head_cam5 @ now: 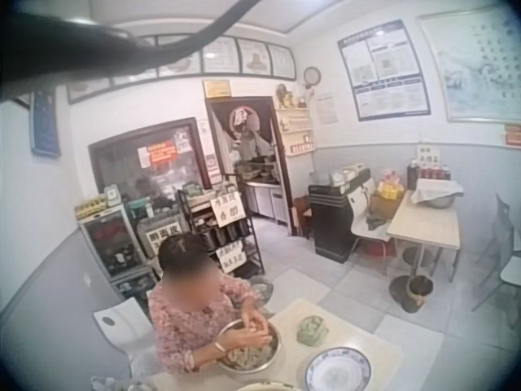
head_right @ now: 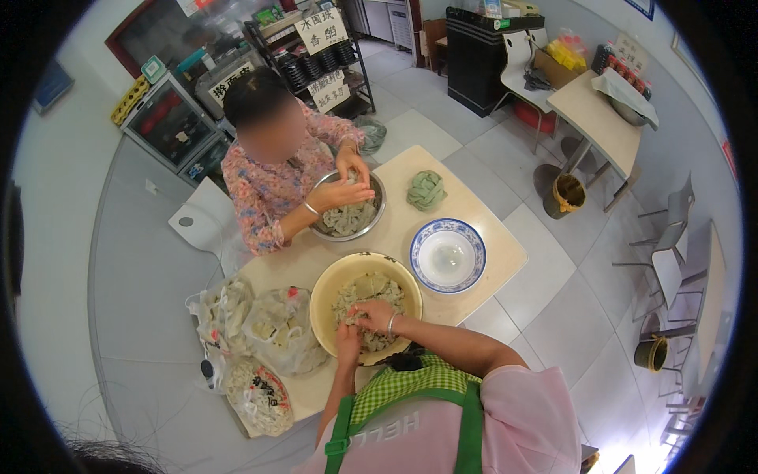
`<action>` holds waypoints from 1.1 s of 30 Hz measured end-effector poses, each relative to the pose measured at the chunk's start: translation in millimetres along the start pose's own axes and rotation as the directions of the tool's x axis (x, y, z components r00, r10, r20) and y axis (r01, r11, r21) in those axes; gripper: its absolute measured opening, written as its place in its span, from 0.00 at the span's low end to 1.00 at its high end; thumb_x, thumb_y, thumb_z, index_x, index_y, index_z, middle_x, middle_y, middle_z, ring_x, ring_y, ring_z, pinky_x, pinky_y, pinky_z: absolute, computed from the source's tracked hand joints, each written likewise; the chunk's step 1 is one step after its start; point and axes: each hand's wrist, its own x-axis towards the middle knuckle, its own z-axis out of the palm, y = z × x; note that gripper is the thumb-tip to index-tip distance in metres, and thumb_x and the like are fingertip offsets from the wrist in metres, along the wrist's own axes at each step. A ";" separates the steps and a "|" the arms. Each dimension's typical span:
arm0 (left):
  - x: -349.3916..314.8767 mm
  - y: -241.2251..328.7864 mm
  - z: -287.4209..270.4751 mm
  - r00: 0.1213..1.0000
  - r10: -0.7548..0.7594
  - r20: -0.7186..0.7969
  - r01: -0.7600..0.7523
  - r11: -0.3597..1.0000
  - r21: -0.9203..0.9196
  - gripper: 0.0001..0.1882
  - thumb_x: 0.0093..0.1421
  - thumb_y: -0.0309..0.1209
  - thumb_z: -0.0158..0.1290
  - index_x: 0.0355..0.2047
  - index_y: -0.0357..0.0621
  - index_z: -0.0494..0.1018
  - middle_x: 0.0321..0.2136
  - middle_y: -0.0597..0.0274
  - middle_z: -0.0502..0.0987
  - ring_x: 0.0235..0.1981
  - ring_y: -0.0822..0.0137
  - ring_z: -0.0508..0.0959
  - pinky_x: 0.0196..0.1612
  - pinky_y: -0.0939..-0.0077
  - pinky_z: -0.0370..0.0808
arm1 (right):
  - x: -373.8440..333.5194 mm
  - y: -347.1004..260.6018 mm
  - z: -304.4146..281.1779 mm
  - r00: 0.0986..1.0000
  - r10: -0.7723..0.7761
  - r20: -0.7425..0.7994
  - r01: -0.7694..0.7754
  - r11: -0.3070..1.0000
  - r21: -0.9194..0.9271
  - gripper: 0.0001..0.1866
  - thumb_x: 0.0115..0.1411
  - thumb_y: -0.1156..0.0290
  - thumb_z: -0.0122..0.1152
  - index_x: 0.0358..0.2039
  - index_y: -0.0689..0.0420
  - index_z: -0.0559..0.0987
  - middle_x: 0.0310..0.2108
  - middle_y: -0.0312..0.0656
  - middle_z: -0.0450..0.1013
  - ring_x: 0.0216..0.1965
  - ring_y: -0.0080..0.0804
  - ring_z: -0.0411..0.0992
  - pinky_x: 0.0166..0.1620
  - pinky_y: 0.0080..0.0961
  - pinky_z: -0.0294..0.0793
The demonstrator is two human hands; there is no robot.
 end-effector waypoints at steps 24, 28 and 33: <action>-12.6 45.8 3.7 0.989 0.139 -0.055 -0.124 0.969 0.214 0.18 0.53 0.24 0.46 0.45 0.32 0.59 0.21 0.53 0.73 0.22 0.64 0.76 0.23 0.75 0.69 | 4.3 6.8 -3.4 0.991 0.122 0.050 -0.127 0.983 0.129 0.12 0.43 0.66 0.61 0.31 0.53 0.75 0.26 0.45 0.73 0.26 0.38 0.72 0.30 0.28 0.70; -12.9 51.7 -5.1 0.974 0.219 0.052 -0.209 0.794 0.571 0.11 0.53 0.25 0.47 0.35 0.31 0.67 0.17 0.53 0.73 0.21 0.61 0.76 0.22 0.74 0.70 | 4.6 9.7 0.8 0.988 0.138 0.069 -0.140 0.990 0.026 0.11 0.40 0.68 0.60 0.28 0.53 0.77 0.24 0.44 0.73 0.27 0.37 0.72 0.33 0.30 0.70; -10.3 44.4 -4.2 0.988 0.125 0.086 -0.150 0.882 0.446 0.08 0.54 0.28 0.47 0.30 0.34 0.70 0.17 0.52 0.74 0.20 0.60 0.76 0.22 0.71 0.69 | 10.4 30.2 8.6 0.998 0.037 -0.043 -0.045 0.980 -0.195 0.10 0.38 0.71 0.58 0.25 0.53 0.78 0.24 0.44 0.72 0.29 0.40 0.71 0.36 0.32 0.70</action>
